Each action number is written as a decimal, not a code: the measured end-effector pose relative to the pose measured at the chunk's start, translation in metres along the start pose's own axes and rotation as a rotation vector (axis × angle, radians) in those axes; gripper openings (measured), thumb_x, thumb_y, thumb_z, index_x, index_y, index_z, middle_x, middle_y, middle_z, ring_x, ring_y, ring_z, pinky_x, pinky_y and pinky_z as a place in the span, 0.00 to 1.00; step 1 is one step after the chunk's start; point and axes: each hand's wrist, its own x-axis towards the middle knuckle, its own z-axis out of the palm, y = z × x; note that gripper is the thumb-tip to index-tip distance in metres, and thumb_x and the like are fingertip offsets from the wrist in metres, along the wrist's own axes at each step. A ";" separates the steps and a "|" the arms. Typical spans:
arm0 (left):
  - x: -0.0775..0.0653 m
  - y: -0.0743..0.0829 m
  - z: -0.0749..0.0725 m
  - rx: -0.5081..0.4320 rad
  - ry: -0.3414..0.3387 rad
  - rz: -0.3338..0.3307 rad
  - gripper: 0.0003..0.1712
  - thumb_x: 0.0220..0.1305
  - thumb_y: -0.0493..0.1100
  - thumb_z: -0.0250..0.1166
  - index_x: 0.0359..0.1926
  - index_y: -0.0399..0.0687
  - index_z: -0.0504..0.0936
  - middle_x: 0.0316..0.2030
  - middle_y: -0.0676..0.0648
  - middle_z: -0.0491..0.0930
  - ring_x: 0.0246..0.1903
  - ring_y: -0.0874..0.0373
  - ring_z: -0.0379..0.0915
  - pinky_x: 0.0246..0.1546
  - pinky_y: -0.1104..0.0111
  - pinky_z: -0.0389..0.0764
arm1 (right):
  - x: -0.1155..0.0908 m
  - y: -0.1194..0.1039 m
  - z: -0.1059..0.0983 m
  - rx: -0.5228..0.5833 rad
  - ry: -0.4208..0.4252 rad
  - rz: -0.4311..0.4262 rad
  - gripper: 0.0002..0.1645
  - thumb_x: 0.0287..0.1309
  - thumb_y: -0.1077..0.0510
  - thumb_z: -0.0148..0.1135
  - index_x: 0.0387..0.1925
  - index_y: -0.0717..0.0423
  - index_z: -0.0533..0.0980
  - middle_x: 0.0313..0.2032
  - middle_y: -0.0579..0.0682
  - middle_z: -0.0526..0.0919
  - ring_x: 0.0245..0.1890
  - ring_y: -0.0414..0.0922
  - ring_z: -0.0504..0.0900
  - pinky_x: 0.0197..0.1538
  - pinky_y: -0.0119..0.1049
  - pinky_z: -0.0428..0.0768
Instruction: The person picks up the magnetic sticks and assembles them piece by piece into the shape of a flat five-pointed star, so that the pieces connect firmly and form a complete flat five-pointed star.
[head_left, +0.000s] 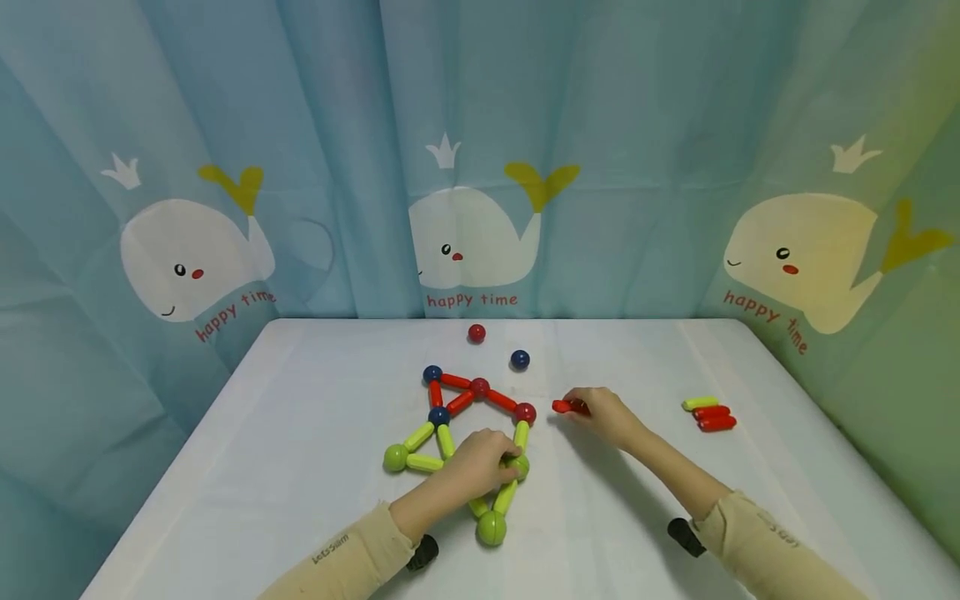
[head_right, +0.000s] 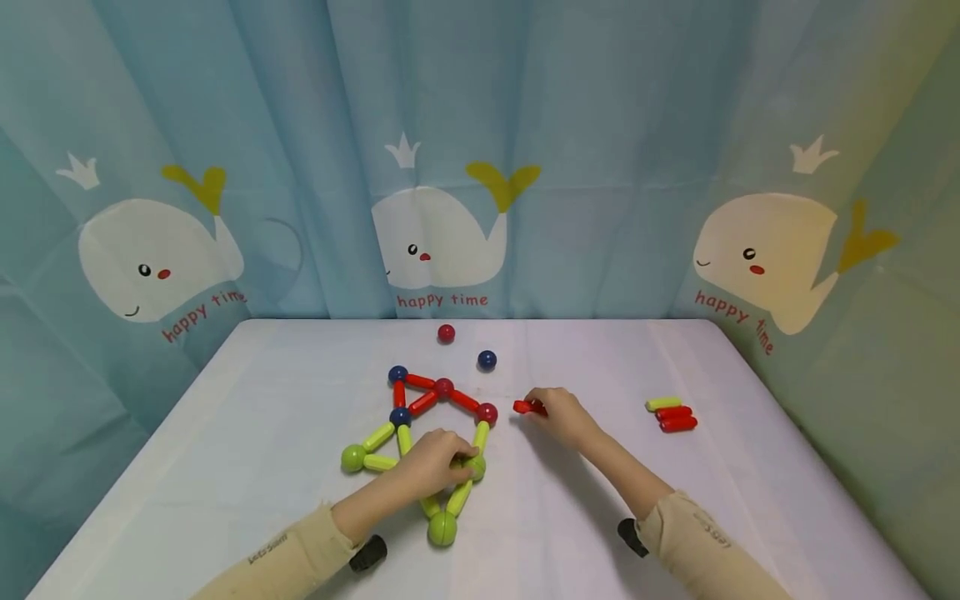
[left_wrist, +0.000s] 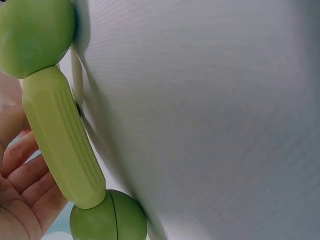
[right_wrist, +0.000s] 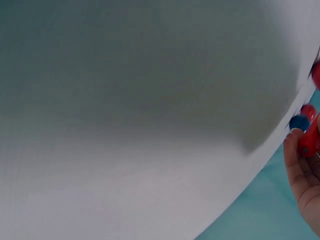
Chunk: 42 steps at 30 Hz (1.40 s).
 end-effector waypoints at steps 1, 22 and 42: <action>-0.001 0.000 0.001 -0.004 0.000 0.000 0.16 0.57 0.44 0.68 0.47 0.47 0.84 0.41 0.51 0.84 0.36 0.64 0.75 0.38 0.75 0.76 | -0.001 -0.003 0.002 0.002 -0.008 -0.005 0.09 0.51 0.66 0.66 0.36 0.67 0.80 0.31 0.55 0.84 0.28 0.41 0.76 0.34 0.35 0.79; 0.000 0.000 0.004 0.027 0.004 -0.017 0.16 0.56 0.45 0.69 0.46 0.48 0.85 0.40 0.53 0.84 0.35 0.65 0.75 0.38 0.75 0.76 | 0.004 -0.029 0.015 0.076 -0.092 -0.013 0.07 0.53 0.62 0.64 0.29 0.65 0.81 0.19 0.46 0.78 0.19 0.34 0.66 0.23 0.25 0.67; 0.000 -0.001 0.004 0.022 0.017 0.001 0.16 0.56 0.45 0.69 0.46 0.47 0.84 0.41 0.52 0.84 0.38 0.63 0.78 0.40 0.74 0.77 | -0.016 0.016 -0.020 0.068 -0.104 0.014 0.06 0.58 0.62 0.59 0.33 0.62 0.80 0.26 0.48 0.82 0.26 0.37 0.73 0.31 0.30 0.74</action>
